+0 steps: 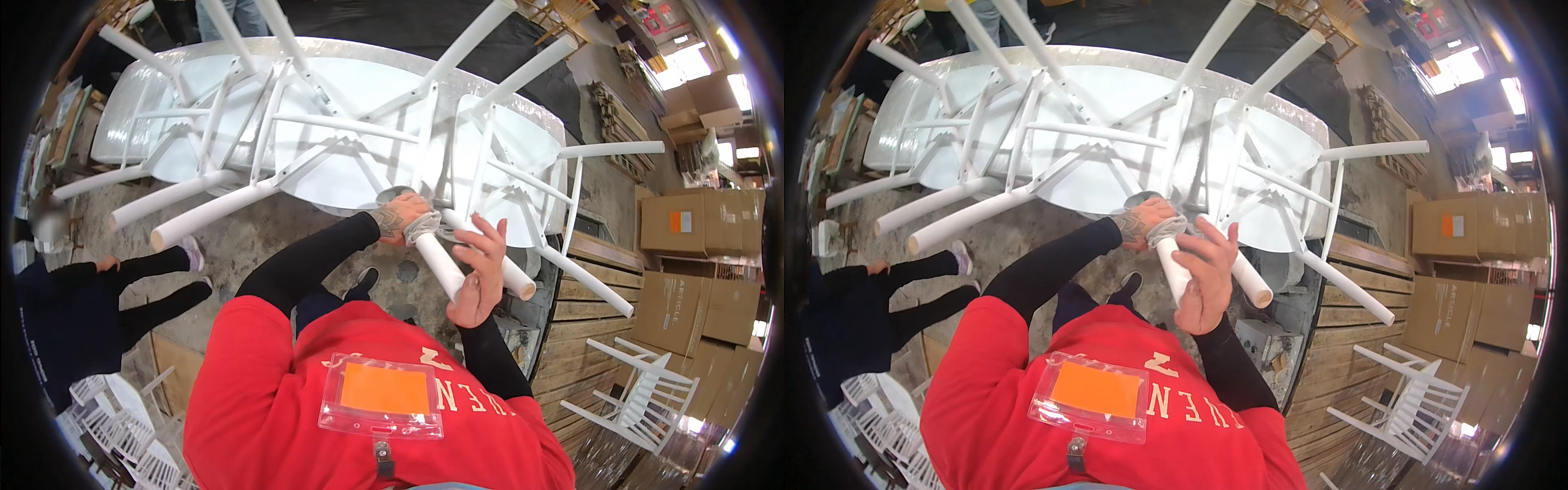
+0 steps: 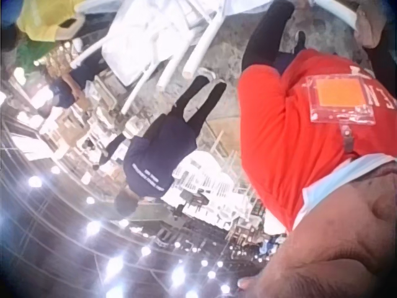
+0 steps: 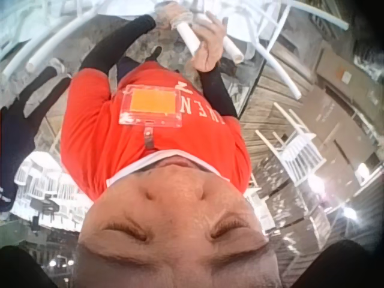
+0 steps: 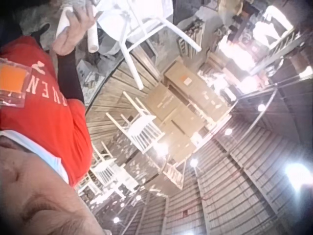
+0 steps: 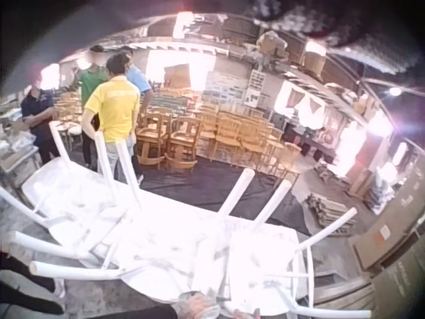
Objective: The person wipes the underside of a white wooden chair with a cloth, moving around the chair to clean different areas. The person then lifts the chair and places it on a wooden pallet.
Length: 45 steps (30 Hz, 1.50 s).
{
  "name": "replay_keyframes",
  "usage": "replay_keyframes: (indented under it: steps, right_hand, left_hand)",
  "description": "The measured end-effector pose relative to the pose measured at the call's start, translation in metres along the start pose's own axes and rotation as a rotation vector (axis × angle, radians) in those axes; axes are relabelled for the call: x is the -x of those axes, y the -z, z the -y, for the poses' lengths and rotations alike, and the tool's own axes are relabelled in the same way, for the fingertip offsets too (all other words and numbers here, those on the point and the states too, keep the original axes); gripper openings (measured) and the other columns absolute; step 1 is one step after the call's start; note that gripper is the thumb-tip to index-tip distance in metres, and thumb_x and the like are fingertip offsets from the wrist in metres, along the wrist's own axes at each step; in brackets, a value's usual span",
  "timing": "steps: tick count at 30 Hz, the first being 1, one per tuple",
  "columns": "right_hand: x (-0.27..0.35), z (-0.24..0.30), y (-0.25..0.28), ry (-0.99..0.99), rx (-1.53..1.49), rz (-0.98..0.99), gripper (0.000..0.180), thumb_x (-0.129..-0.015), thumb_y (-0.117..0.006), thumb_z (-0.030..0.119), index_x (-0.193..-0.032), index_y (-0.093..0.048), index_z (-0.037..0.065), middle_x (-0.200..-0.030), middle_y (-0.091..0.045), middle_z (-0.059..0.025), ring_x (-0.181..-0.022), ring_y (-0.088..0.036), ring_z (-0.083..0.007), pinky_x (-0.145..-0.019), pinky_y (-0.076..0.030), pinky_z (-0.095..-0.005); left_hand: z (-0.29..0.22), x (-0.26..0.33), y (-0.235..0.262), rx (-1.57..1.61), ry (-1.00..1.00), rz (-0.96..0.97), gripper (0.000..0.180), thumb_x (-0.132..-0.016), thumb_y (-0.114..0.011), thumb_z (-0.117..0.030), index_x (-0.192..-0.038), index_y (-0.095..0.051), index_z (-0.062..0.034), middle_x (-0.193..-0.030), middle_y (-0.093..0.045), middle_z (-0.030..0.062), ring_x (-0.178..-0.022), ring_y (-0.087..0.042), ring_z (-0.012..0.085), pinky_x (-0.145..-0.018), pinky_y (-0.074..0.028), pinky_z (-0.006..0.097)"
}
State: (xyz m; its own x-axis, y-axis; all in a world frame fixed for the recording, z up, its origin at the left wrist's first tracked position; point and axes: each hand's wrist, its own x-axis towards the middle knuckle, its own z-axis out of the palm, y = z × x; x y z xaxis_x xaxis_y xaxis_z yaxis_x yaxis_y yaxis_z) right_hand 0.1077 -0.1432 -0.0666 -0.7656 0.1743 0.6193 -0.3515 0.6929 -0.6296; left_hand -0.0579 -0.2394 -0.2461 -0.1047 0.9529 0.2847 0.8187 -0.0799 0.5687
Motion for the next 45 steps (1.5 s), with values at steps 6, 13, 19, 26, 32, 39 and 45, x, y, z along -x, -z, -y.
replay_keyframes:
  steps: [6, 13, 19, 26, 32, 39, 45]
  right_hand:
    - [0.006, 0.021, 0.002, -0.118, 0.215, -0.074, 0.028, -0.086, -0.053, 0.000, -0.113, -0.059, 0.001, -0.120, -0.064, -0.0155, -0.128, -0.053, -0.0414, -0.117, -0.024, -0.0614]
    - [0.002, 0.078, -0.087, -0.024, -0.113, 0.277, 0.043, -0.081, -0.075, 0.011, -0.122, -0.063, 0.007, -0.124, -0.062, -0.0152, -0.119, -0.056, -0.0411, -0.108, -0.038, -0.0573]
    - [-0.014, 0.021, -0.198, -0.724, -0.698, 0.241, 0.034, -0.091, -0.065, 0.004, -0.125, -0.062, 0.001, -0.118, -0.067, -0.0107, -0.106, -0.065, -0.0225, -0.095, -0.051, -0.0341]
    - [-0.066, 0.110, -0.312, -0.403, -0.974, 0.303, 0.030, -0.100, -0.054, 0.013, -0.127, -0.060, 0.001, -0.117, -0.068, -0.0094, -0.113, -0.062, -0.0220, -0.101, -0.047, -0.0370]
    - [-0.025, 0.045, -0.382, -0.070, -0.813, 0.405, 0.032, -0.097, -0.049, 0.018, -0.118, -0.066, 0.001, -0.113, -0.069, -0.0164, -0.112, -0.061, -0.0350, -0.105, -0.042, -0.0438]
    - [-0.041, -0.004, -0.403, -0.592, -0.552, 0.512, 0.036, -0.099, -0.048, 0.024, -0.118, -0.066, 0.000, -0.106, -0.070, -0.0224, -0.099, -0.065, -0.0437, -0.090, -0.050, -0.0454]
    - [-0.064, 0.120, -0.359, -0.312, -0.855, 0.590, 0.027, -0.100, -0.054, 0.016, -0.116, -0.065, -0.002, -0.105, -0.071, -0.0225, -0.095, -0.068, -0.0404, -0.085, -0.053, -0.0411]
  left_hand:
    - [-0.075, 0.045, 0.009, 0.744, 0.845, -0.341, 0.051, -0.087, -0.074, -0.030, -0.131, -0.058, -0.0082, -0.124, -0.062, 0.0110, -0.115, -0.060, 0.0294, -0.099, -0.048, 0.045]
    - [-0.146, 0.102, 0.115, 2.036, 0.935, -0.702, 0.048, -0.106, -0.046, -0.050, -0.132, -0.057, -0.0112, -0.124, -0.066, 0.0068, -0.114, -0.064, 0.0218, -0.098, -0.052, 0.038]
    - [-0.165, 0.195, 0.214, 0.659, 0.967, -0.193, 0.049, -0.096, -0.069, -0.030, -0.133, -0.060, 0.0005, -0.118, -0.072, 0.0137, -0.107, -0.069, 0.0226, -0.091, -0.053, 0.033]
    - [-0.146, 0.271, 0.270, -0.565, 0.501, -1.124, 0.059, -0.102, -0.049, -0.042, -0.137, -0.050, 0.0053, -0.140, -0.054, 0.0263, -0.135, -0.048, 0.0432, -0.111, -0.036, 0.052]
    - [-0.100, 0.263, 0.264, -0.453, 0.581, -1.010, 0.078, -0.103, -0.031, -0.058, -0.148, -0.035, 0.0064, -0.158, -0.030, 0.0271, -0.151, -0.021, 0.0469, -0.121, -0.011, 0.059]
    - [-0.090, 0.248, 0.276, -0.315, 0.490, -0.994, 0.084, -0.102, -0.026, -0.063, -0.149, -0.035, 0.0058, -0.159, -0.030, 0.0262, -0.153, -0.018, 0.0454, -0.120, -0.002, 0.062]
    - [-0.099, 0.279, 0.274, -0.423, 0.550, -0.939, 0.080, -0.102, -0.028, -0.062, -0.147, -0.039, 0.0031, -0.157, -0.035, 0.0259, -0.152, -0.021, 0.0469, -0.119, -0.002, 0.064]
